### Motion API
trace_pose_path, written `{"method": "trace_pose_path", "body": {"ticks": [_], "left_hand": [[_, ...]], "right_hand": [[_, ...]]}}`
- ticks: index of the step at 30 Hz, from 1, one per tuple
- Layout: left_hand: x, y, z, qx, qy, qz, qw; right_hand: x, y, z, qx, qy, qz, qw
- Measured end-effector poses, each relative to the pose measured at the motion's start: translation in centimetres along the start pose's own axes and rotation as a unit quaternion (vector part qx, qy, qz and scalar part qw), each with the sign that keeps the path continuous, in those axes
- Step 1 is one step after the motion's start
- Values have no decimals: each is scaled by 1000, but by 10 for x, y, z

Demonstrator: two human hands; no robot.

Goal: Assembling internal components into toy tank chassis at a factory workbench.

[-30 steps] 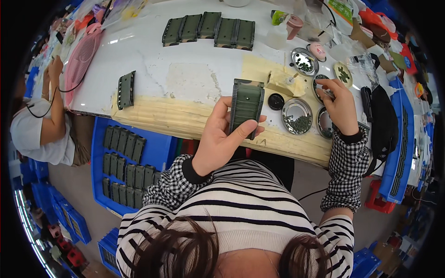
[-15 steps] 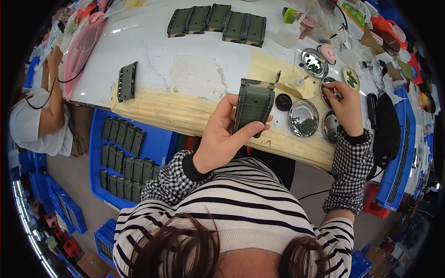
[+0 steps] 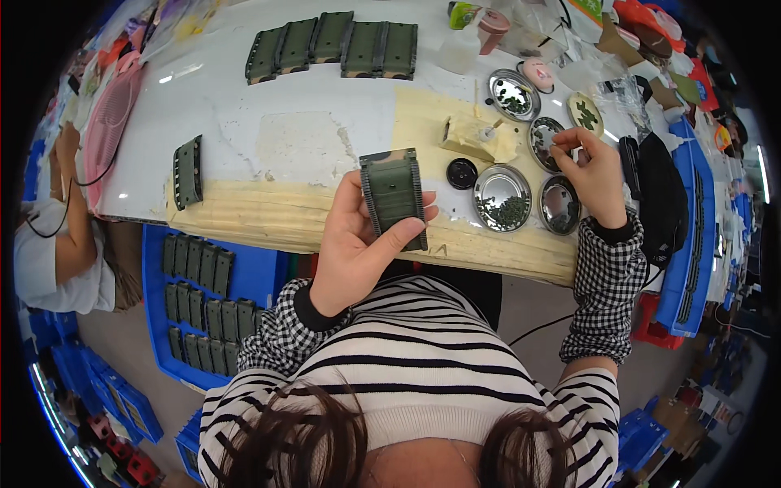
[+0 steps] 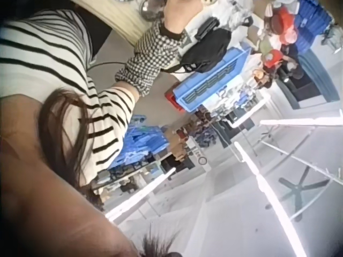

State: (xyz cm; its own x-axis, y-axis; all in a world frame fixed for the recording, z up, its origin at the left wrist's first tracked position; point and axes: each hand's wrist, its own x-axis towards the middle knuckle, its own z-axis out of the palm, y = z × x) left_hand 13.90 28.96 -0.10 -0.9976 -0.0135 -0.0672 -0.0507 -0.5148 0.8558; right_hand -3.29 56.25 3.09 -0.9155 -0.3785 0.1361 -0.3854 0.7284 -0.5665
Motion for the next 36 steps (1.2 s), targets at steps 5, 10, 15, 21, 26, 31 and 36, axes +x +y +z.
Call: {"method": "trace_pose_path", "body": {"ticks": [5, 10, 15, 21, 26, 31, 36], "left_hand": [[1, 0, 0, 18, -29, -8, 999], [0, -3, -1, 61, -55, 0, 997], [-2, -5, 0, 75, -71, 2, 995], [1, -9, 8, 45, -80, 1, 996], [3, -17, 25, 61, -22, 55, 996], [5, -24, 31, 64, -23, 102, 992], [5, -28, 30, 61, -31, 149, 986]], "right_hand": [[-5, 17, 1, -6, 29, -37, 999], [-9, 0, -4, -46, 36, -50, 997], [-31, -37, -8, 51, 185, -116, 975], [-85, -102, -6, 84, 193, -94, 973], [-90, -128, 25, 162, 94, -226, 956], [-86, -132, 54, 149, 119, -281, 940], [-83, -133, 57, 124, 124, -317, 932]]}}
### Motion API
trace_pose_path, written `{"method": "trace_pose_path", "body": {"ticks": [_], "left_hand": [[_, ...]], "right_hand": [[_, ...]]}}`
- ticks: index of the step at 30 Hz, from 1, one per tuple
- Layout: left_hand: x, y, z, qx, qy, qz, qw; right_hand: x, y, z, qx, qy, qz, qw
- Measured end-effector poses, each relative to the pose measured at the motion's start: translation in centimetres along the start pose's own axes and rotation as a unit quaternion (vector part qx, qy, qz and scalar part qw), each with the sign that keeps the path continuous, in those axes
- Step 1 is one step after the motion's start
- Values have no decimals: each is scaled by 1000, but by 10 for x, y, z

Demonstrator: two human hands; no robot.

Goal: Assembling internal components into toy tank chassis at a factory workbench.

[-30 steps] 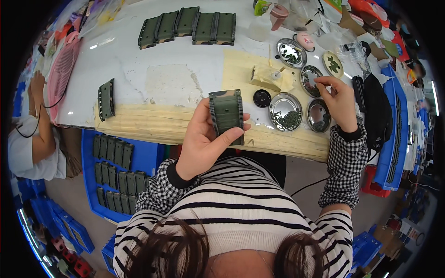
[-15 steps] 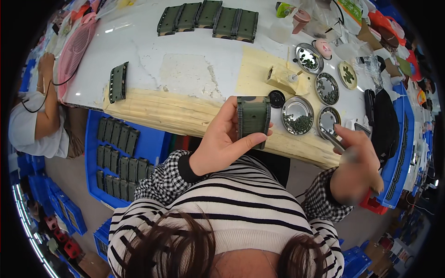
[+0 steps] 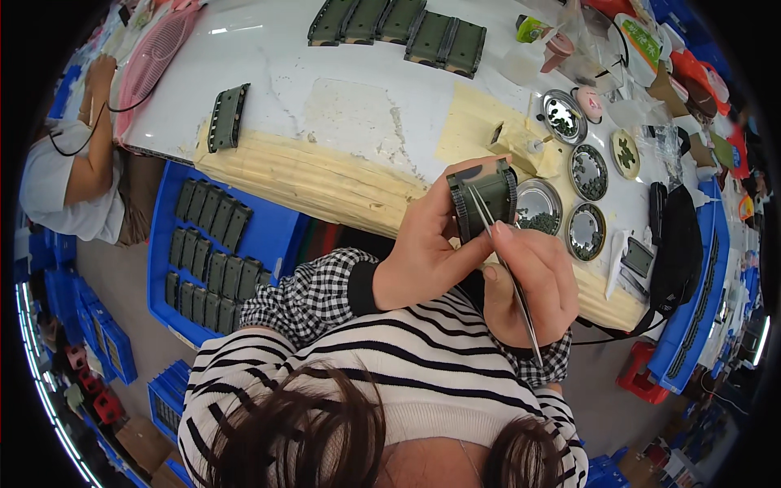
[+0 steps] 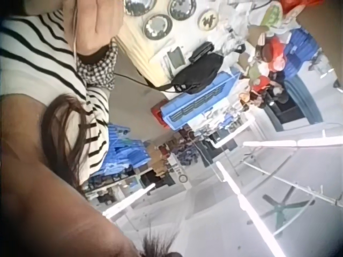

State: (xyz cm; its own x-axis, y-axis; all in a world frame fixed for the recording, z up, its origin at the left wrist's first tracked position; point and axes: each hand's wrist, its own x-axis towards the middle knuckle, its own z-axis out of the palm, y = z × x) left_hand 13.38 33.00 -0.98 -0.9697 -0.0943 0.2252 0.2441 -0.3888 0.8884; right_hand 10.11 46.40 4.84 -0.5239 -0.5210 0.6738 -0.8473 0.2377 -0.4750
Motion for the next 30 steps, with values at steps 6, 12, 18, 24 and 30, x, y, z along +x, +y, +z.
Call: {"method": "trace_pose_path", "body": {"ticks": [6, 12, 18, 24, 30], "left_hand": [[2, -3, 0, -8, -15, 29, 999], [1, -6, 1, -19, -11, 37, 999], [2, -7, 0, -9, -6, 40, 999], [0, -5, 2, -5, 14, 37, 999], [-1, -6, 6, -27, 50, 29, 998]], "right_hand": [[0, -1, 3, -9, -16, -5, 1000], [2, 0, 5, -10, -8, -11, 1000], [1, 0, 6, -12, -22, -11, 1000], [-1, 1, 11, -9, -12, -24, 1000], [-2, 2, 17, -20, -3, -36, 999]]}}
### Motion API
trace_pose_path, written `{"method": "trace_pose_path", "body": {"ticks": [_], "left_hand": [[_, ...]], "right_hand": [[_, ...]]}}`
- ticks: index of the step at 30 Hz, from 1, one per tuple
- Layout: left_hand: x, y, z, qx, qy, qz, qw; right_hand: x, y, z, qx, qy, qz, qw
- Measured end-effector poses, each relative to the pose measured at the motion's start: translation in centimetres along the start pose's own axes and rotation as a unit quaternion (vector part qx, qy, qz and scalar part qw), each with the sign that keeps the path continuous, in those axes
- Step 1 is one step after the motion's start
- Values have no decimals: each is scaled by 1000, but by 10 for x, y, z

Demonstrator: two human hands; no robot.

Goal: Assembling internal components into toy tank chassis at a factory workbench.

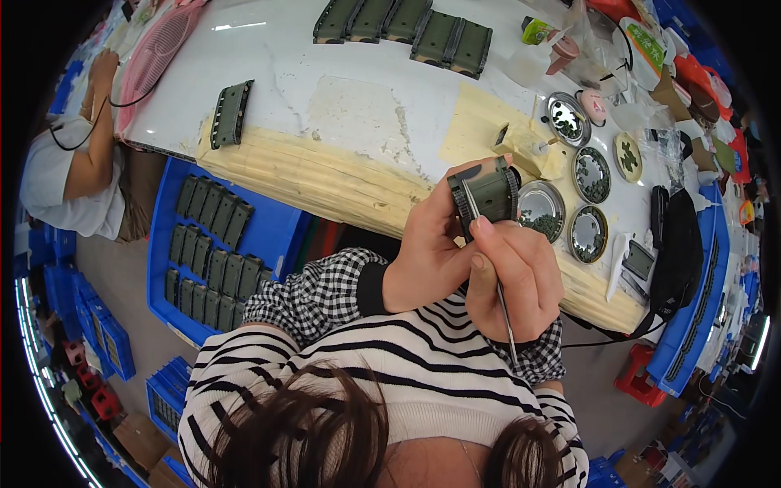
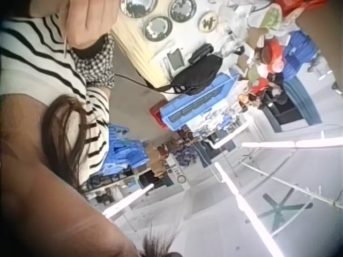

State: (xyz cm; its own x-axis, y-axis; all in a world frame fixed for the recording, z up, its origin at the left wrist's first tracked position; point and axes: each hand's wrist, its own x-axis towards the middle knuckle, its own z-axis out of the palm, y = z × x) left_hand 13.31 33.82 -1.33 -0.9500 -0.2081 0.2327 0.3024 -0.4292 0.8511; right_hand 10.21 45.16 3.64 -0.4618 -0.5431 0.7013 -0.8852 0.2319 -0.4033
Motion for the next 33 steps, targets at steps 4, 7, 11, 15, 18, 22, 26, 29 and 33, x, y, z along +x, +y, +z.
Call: {"method": "trace_pose_path", "body": {"ticks": [4, 7, 11, 15, 18, 22, 26, 29, 33], "left_hand": [[0, 3, 2, -3, 15, -12, 1000], [0, 2, 1, 5, 12, -6, 1000], [-1, 0, 1, 12, 12, -2, 1000], [-1, 0, 1, 15, 21, -8, 1000], [-2, 0, 3, 10, 35, -23, 999], [-1, -2, 1, 13, 21, -14, 1000], [3, 0, -4, 4, -3, -44, 999], [7, 14, -6, -8, -18, -118, 993], [8, 26, -12, -12, -55, -153, 987]], "right_hand": [[1, 0, 2, -5, -1, 4, 1000], [-1, 0, 4, -3, 3, 5, 1000], [-1, 1, 4, -3, 6, 0, 1000], [0, 3, 10, -12, 39, -23, 999], [-2, 5, 12, -17, 44, -25, 999], [-3, 5, 11, -12, 34, -9, 999], [-4, 6, 3, 37, 42, 32, 998], [-11, 6, -9, 66, 79, 75, 992], [-20, 11, -19, 41, 161, 137, 977]]}}
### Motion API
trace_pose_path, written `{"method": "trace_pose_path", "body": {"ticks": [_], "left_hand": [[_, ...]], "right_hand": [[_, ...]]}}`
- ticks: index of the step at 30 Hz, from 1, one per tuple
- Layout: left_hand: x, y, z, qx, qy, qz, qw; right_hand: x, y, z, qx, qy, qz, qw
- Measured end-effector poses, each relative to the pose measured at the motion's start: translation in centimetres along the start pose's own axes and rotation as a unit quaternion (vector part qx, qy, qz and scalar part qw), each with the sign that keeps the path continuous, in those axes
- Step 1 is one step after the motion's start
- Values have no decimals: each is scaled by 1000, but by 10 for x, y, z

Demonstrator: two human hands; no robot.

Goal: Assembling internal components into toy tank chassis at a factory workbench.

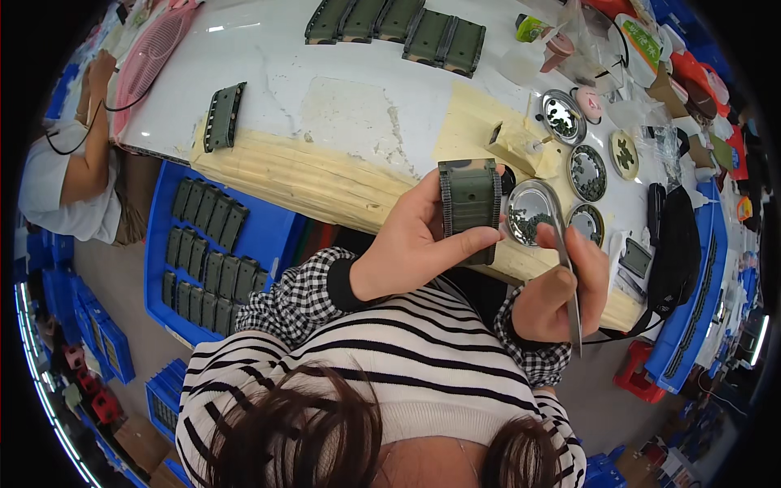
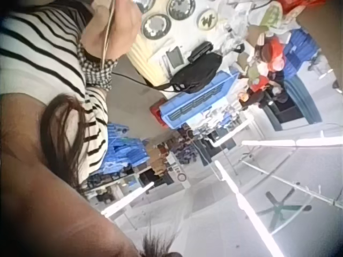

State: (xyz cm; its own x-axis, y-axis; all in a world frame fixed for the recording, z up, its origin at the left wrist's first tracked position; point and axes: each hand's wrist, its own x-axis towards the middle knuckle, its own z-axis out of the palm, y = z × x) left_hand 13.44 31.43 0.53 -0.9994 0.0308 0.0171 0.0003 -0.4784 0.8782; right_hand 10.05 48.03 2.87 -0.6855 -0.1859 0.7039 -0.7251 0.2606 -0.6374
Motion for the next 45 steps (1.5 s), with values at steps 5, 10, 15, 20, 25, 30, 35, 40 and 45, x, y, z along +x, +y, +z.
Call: {"method": "trace_pose_path", "body": {"ticks": [5, 10, 15, 20, 25, 30, 35, 40, 45], "left_hand": [[-2, 4, -6, 20, -26, -9, 999], [-4, 9, -17, 21, -51, -56, 997], [-6, 12, -24, 55, -87, -90, 991], [-5, 13, -30, 91, -102, -119, 983], [-6, 16, -29, 60, -71, -149, 984], [-8, 18, -27, 32, -12, -102, 994], [-4, 15, -28, 60, -7, 3, 998], [3, 5, -22, 24, -55, -65, 996], [6, -6, -20, -75, -40, -52, 995]], "right_hand": [[4, 13, -10, -21, 59, 59, 996], [15, 29, -31, -119, 24, 10, 993], [43, 62, -60, -118, -50, 104, 986], [72, 107, -80, -261, -205, 106, 938], [91, 129, -72, -223, -320, 162, 906], [99, 136, -71, -243, -366, 140, 887], [91, 91, -66, -173, -229, 151, 946], [53, 5, -7, -51, -236, 56, 969], [30, 0, 22, -9, -190, 57, 980]]}}
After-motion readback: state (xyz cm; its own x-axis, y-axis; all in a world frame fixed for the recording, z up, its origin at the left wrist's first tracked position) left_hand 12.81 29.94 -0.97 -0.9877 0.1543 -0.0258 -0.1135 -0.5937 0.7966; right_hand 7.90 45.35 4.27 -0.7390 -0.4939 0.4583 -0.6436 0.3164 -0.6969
